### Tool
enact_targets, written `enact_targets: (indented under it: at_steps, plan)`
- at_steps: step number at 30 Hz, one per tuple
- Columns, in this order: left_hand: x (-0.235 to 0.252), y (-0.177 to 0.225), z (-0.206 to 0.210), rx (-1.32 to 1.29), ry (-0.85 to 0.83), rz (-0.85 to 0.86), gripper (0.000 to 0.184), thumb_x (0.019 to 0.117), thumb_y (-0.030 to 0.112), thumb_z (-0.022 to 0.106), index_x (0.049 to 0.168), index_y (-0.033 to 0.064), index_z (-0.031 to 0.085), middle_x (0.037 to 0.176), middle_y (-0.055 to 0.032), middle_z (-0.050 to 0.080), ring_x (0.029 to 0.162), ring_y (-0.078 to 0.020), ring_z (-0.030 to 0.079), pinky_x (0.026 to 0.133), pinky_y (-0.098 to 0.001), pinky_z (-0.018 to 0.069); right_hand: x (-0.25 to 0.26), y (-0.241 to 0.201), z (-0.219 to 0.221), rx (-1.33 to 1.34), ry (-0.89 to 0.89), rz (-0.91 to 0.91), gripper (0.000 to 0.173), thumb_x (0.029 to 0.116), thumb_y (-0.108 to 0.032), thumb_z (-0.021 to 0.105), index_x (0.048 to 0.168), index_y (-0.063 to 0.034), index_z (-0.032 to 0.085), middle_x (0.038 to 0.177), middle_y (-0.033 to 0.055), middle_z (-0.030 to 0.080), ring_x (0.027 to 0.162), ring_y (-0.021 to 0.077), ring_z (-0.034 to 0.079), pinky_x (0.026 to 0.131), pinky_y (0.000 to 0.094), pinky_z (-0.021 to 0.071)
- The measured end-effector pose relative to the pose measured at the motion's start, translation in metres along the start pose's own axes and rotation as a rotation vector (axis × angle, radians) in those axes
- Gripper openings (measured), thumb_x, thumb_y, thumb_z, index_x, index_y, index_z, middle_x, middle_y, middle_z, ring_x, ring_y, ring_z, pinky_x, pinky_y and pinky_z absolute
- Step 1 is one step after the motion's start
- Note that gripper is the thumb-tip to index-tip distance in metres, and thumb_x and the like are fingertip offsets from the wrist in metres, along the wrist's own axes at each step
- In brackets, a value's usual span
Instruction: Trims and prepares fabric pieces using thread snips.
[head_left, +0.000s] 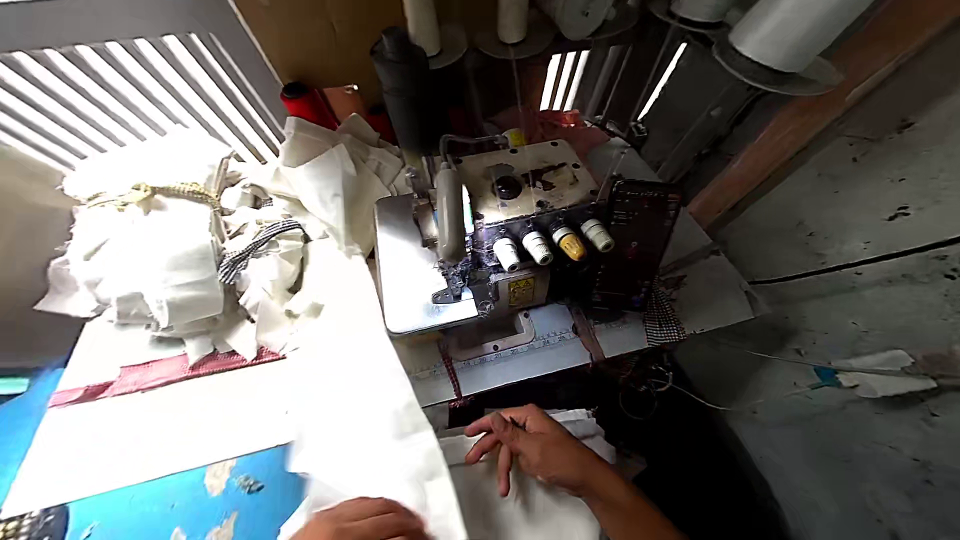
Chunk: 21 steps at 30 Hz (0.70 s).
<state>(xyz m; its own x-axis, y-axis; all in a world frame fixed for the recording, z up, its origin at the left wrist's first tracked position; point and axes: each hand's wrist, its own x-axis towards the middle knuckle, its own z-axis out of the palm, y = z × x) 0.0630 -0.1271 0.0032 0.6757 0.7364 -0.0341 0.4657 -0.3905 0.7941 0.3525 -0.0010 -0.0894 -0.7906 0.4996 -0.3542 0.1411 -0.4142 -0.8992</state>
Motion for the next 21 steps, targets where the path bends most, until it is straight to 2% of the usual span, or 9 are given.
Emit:
enact_targets:
  at_steps: [2, 3, 6, 8, 10, 12, 16, 18, 21]
  plan:
    - [0.015, -0.016, 0.049, 0.050, -0.068, -0.015, 0.016, 0.0944, 0.021, 0.070, 0.098, 0.0048, 0.073, 0.113, -0.0106, 0.074, 0.110, -0.0269, 0.071, 0.097, -0.0463, 0.0559, 0.006, 0.009, 0.015, -0.059, -0.069, 0.072, 0.046, 0.1094, -0.036, 0.047, 0.137, -0.0014, 0.061, 0.107, 0.0083, 0.075, 0.065, 0.0092, 0.068, 0.060, 0.0285, 0.0588]
    - [0.018, -0.022, 0.061, 0.038, -0.094, -0.036, 0.022, 0.0957, 0.028, 0.071, 0.099, 0.0067, 0.074, 0.112, -0.0087, 0.075, 0.107, -0.0253, 0.071, 0.095, -0.0461, 0.0567, 0.009, 0.015, 0.021, -0.099, -0.076, 0.078, 0.045, 0.1065, -0.034, 0.055, 0.137, -0.0011, 0.061, 0.101, 0.0087, 0.074, 0.066, 0.0122, 0.069, 0.062, 0.0320, 0.0609]
    - [0.021, -0.031, 0.041, 0.010, 0.103, -0.074, 0.044, 0.0980, 0.054, 0.062, 0.107, 0.0121, 0.075, 0.110, -0.0013, 0.075, 0.104, -0.0140, 0.071, 0.094, -0.0385, 0.0585, 0.014, 0.024, 0.031, -0.219, -0.060, 0.078, 0.029, 0.0991, -0.020, 0.067, 0.122, -0.0028, 0.068, 0.091, 0.0055, 0.075, 0.063, 0.0116, 0.068, 0.060, 0.0312, 0.0602]
    - [0.029, -0.041, 0.004, 0.054, 0.425, -0.137, 0.039, 0.1030, 0.044, 0.057, 0.108, 0.0096, 0.074, 0.105, -0.0002, 0.076, 0.099, -0.0086, 0.072, 0.090, -0.0326, 0.0600, 0.014, 0.025, 0.032, -0.306, -0.049, 0.106, 0.025, 0.0985, -0.020, 0.067, 0.118, -0.0037, 0.069, 0.093, 0.0062, 0.074, 0.064, 0.0130, 0.068, 0.061, 0.0332, 0.0606]
    - [0.047, -0.061, -0.034, 0.177, 0.744, -0.355, 0.034, 0.1063, 0.028, 0.050, 0.107, 0.0037, 0.074, 0.098, -0.0061, 0.076, 0.090, -0.0140, 0.073, 0.084, -0.0383, 0.0602, 0.014, 0.028, 0.034, -0.391, -0.028, 0.109, 0.030, 0.0985, -0.030, 0.068, 0.116, -0.0067, 0.071, 0.091, 0.0050, 0.074, 0.064, 0.0129, 0.068, 0.061, 0.0339, 0.0600]
    - [0.068, -0.091, -0.063, 0.154, 0.920, -0.589, 0.030, 0.1077, 0.021, 0.049, 0.112, 0.0006, 0.070, 0.101, -0.0109, 0.075, 0.090, -0.0208, 0.073, 0.085, -0.0466, 0.0591, 0.013, 0.031, 0.040, -0.468, 0.001, 0.084, 0.030, 0.0979, -0.035, 0.068, 0.110, -0.0076, 0.073, 0.085, 0.0052, 0.073, 0.062, 0.0136, 0.066, 0.060, 0.0353, 0.0584]
    - [0.100, -0.142, -0.085, -0.199, 0.872, -0.747, 0.029, 0.1064, 0.024, 0.054, 0.120, -0.0009, 0.062, 0.102, -0.0144, 0.072, 0.091, -0.0225, 0.072, 0.086, -0.0449, 0.0581, 0.004, 0.031, 0.050, -0.508, -0.016, -0.112, 0.023, 0.0992, -0.024, 0.065, 0.101, -0.0034, 0.075, 0.081, 0.0077, 0.072, 0.061, 0.0135, 0.065, 0.061, 0.0352, 0.0564]
    - [0.107, -0.142, -0.082, -0.297, 0.866, -0.709, 0.026, 0.1056, 0.021, 0.056, 0.121, 0.0008, 0.060, 0.098, -0.0110, 0.072, 0.085, -0.0163, 0.069, 0.081, -0.0383, 0.0566, 0.000, 0.030, 0.050, -0.476, -0.082, -0.214, 0.022, 0.0995, -0.022, 0.066, 0.098, -0.0022, 0.075, 0.080, 0.0078, 0.071, 0.060, 0.0117, 0.063, 0.059, 0.0315, 0.0545]
    - [0.101, -0.135, -0.076, -0.413, 0.943, -0.538, 0.029, 0.1022, 0.009, 0.058, 0.129, 0.0009, 0.055, 0.102, -0.0101, 0.071, 0.088, -0.0144, 0.067, 0.085, -0.0381, 0.0552, -0.002, 0.031, 0.048, -0.457, -0.200, -0.312, 0.021, 0.0998, -0.020, 0.066, 0.098, -0.0010, 0.076, 0.082, 0.0093, 0.072, 0.062, 0.0114, 0.062, 0.060, 0.0297, 0.0530]
